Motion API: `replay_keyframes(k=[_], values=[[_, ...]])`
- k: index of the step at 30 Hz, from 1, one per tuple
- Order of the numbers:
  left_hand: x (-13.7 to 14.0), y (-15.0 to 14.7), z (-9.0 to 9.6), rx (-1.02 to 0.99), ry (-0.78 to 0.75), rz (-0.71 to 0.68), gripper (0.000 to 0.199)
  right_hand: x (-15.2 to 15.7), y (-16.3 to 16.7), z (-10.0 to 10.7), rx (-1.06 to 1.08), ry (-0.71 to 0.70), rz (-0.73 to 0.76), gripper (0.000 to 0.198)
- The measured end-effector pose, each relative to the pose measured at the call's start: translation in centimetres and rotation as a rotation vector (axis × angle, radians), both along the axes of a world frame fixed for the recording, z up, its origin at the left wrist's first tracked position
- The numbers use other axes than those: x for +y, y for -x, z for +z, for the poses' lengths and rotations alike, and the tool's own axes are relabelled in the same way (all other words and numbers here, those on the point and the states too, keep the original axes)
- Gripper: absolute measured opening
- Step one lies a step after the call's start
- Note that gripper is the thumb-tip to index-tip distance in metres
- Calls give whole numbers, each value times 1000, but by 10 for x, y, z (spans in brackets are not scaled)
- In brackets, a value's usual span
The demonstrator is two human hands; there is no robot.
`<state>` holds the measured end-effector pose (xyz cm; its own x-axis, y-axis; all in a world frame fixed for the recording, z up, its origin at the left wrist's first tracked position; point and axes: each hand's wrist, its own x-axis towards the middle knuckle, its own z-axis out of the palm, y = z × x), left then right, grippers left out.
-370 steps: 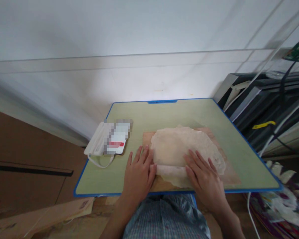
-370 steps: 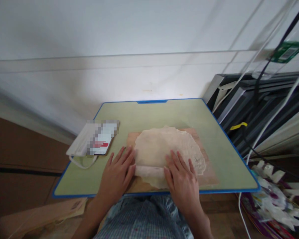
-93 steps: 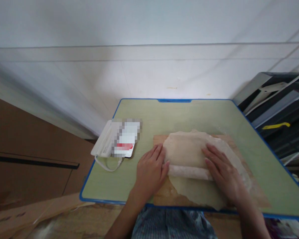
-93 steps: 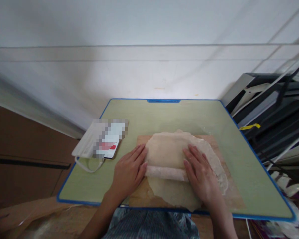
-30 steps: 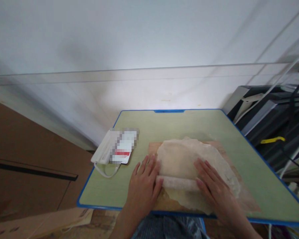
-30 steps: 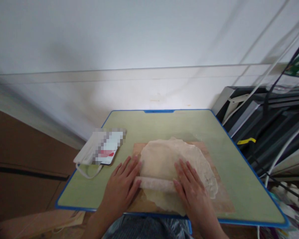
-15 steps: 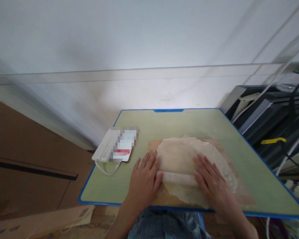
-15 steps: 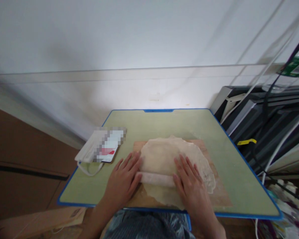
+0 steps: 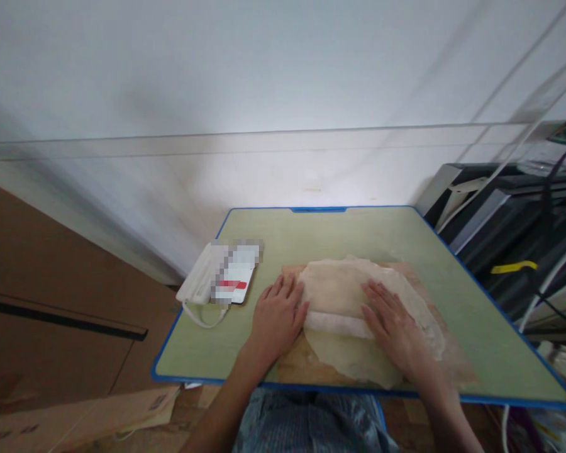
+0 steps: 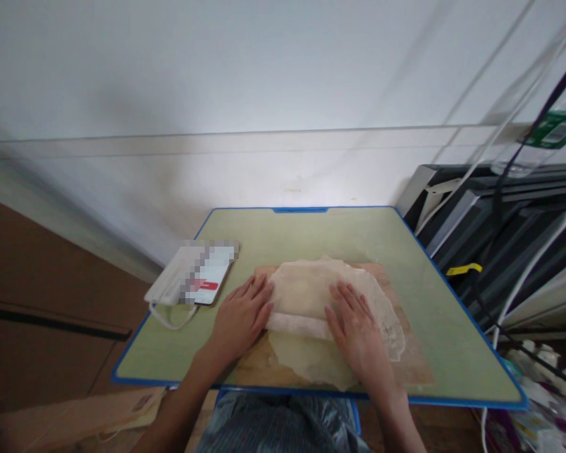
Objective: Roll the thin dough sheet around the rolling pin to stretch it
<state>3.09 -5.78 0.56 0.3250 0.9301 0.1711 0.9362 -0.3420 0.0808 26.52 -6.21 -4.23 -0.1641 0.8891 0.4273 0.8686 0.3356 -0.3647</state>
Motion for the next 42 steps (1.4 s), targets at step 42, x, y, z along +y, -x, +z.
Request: replay_keyframes(k=[42], values=[[-9,0,2,30,27,18,39,-44,7,7,-97,-19,51,39]])
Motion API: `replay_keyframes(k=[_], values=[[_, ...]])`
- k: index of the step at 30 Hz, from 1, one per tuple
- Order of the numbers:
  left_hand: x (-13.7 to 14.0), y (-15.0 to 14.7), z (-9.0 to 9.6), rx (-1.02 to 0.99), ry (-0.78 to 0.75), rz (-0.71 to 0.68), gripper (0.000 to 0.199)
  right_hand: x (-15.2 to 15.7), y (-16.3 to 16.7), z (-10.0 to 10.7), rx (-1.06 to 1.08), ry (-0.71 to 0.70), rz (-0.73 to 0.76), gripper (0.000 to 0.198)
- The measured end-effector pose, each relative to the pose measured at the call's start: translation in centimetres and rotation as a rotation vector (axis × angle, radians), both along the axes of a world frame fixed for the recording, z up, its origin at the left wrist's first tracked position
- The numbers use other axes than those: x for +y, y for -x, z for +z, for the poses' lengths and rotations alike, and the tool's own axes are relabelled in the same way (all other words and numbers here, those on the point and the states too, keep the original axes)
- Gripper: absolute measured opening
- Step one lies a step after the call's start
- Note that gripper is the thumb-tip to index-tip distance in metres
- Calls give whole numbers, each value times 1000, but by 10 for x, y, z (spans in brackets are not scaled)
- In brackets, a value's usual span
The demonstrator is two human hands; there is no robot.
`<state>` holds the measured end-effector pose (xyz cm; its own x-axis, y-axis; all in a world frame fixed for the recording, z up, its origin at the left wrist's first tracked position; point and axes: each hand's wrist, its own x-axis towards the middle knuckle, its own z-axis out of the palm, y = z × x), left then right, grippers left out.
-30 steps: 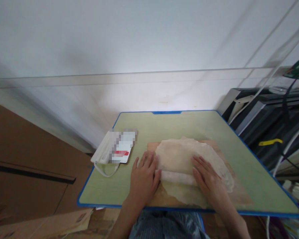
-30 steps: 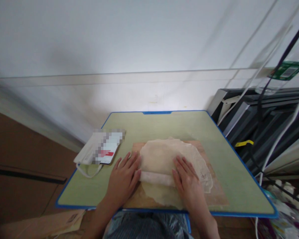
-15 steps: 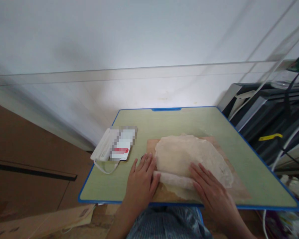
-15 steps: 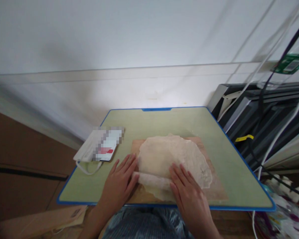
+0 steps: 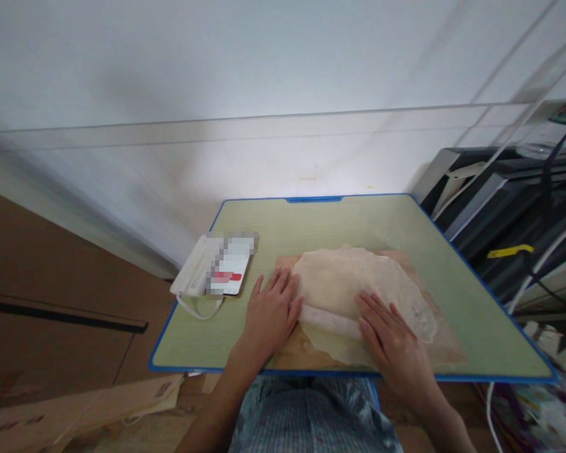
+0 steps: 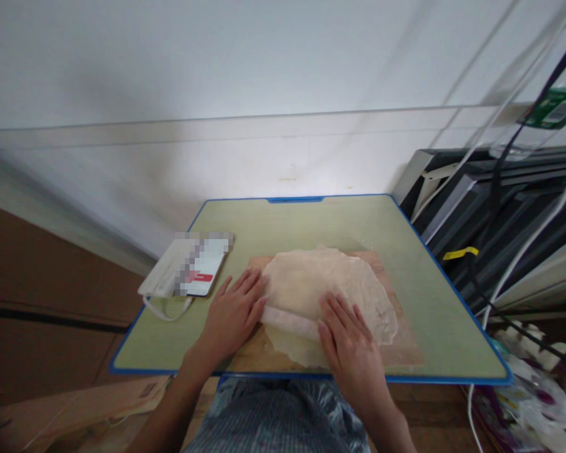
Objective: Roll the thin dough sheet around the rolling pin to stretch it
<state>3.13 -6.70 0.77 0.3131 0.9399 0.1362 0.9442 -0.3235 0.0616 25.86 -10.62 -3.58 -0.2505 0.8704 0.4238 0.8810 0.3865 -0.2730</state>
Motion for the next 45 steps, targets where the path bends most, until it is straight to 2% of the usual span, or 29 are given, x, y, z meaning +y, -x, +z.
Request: replay_keyframes(k=[3,6,8,13,15,24,29,33,41,45], values=[[-22,4,-2,-25,6,36,41,-24,5,0,-29,-48,33,38],[-32,6,-5,-47,-25,52,41,-30,8,-1,-41,-97,37,37],[-28,5,-5,-47,-23,57,40,-21,9,-1,-31,-93,4,37],[5,-5,-1,-13,0,50,38,13,6,0,58,-55,-64,38],[12,-7,0,-12,-5,41,38,16,5,-1,75,-46,-65,39],[-20,4,-2,-83,15,54,39,-27,10,1,-90,-76,33,35],[-3,-1,-1,-51,3,44,37,-9,9,4,-70,-2,-27,38],[14,-6,0,-41,4,30,37,4,6,6,-68,31,-17,42],[-7,1,0,-87,20,46,36,-16,7,0,-28,-7,21,36],[-2,0,-2,-73,6,38,35,-3,6,-3,50,9,-21,37]])
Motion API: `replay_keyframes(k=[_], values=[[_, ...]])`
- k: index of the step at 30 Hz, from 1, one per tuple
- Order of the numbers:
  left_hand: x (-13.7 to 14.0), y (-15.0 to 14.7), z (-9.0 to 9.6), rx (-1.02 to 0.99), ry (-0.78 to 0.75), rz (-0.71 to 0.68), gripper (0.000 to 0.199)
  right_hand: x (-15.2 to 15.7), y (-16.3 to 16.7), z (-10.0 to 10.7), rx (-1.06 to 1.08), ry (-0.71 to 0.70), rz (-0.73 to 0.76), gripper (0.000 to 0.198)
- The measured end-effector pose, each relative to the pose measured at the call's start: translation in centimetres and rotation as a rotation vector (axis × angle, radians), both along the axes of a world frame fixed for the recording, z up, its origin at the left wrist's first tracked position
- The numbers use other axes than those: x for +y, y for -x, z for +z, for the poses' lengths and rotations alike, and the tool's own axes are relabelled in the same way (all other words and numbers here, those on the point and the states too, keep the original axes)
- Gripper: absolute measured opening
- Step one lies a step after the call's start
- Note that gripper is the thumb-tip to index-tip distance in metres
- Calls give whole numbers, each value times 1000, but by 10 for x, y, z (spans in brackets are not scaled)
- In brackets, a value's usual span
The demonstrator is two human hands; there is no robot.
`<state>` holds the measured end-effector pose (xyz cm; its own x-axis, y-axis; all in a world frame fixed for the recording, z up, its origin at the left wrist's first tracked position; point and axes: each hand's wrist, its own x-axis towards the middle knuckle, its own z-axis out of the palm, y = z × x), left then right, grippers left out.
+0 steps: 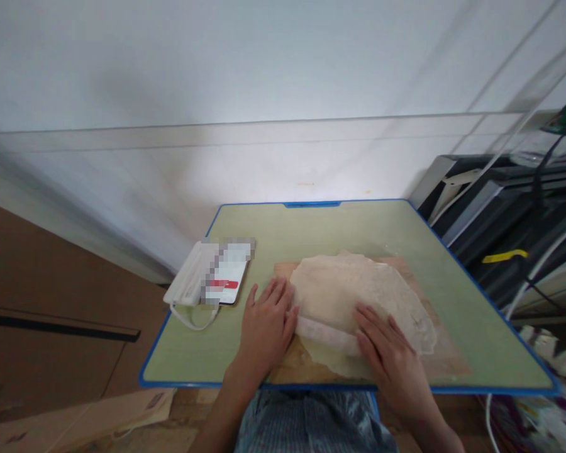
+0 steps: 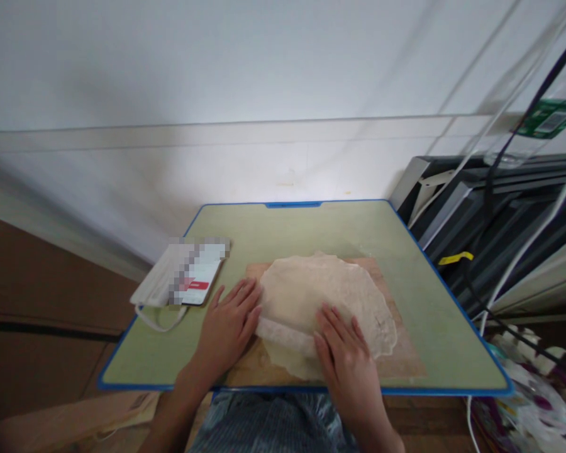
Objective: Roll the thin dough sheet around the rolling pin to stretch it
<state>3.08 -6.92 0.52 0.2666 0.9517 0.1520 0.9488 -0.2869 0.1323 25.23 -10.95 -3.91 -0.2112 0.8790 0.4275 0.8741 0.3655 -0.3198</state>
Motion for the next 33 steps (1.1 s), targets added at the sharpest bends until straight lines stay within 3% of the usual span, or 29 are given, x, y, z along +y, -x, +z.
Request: replay_keyframes(k=[6,15,24,33], values=[[20,-5,0,37,-21,-7,38,24,-5,-1,27,59,-28,42],[-11,3,0,3,28,26,41,-10,-5,-2,-67,75,52,42],[17,-6,0,44,-32,5,37,26,-8,-4,85,112,-9,42],[-9,3,0,-27,48,22,40,-4,-7,-8,74,94,26,42]])
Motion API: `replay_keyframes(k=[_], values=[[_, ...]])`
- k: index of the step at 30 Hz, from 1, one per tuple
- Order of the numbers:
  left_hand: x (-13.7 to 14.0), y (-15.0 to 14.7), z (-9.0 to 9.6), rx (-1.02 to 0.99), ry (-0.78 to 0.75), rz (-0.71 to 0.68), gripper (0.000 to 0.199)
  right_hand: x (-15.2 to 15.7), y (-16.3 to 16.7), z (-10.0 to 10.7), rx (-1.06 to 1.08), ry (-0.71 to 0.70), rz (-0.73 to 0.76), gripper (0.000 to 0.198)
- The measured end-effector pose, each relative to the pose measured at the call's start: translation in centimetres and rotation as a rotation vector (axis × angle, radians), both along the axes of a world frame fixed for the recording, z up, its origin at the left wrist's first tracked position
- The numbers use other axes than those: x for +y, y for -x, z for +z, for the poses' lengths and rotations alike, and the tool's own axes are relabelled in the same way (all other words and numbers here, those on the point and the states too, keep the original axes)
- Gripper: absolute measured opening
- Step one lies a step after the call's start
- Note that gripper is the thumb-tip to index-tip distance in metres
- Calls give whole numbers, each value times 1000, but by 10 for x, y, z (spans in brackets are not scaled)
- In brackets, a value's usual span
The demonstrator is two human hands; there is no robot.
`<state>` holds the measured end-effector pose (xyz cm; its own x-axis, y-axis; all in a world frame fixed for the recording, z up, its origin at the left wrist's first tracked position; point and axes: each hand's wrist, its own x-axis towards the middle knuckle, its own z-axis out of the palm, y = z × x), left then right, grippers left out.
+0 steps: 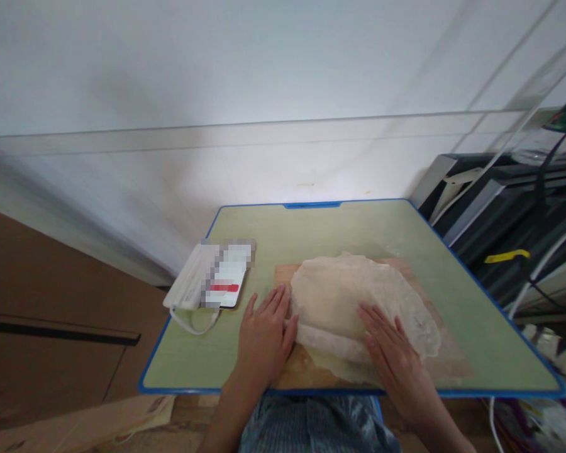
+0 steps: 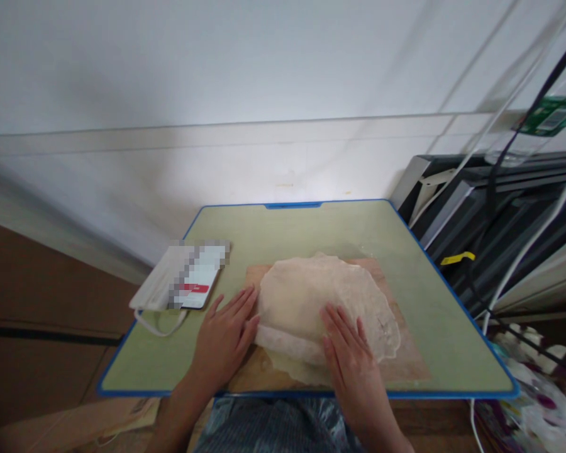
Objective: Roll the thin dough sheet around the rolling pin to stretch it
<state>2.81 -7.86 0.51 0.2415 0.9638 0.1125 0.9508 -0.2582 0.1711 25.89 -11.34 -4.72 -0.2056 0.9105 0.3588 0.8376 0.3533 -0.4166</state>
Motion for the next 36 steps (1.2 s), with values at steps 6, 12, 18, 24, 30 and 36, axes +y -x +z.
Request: replay_keyframes(k=[6,12,18,24,30,36], values=[[19,-6,1,36,-40,0,39,26,-3,0,66,1,-37,41],[18,-6,2,52,-22,-5,40,30,-6,0,105,9,26,45],[-5,-1,2,25,7,25,42,5,-4,-2,106,-57,42,52],[16,-6,1,71,-36,29,39,28,-5,-7,92,-50,1,47],[10,-6,3,66,-27,28,39,22,-4,-6,87,-26,21,46],[-15,1,0,20,-16,38,40,-5,-4,-6,65,-69,57,47]])
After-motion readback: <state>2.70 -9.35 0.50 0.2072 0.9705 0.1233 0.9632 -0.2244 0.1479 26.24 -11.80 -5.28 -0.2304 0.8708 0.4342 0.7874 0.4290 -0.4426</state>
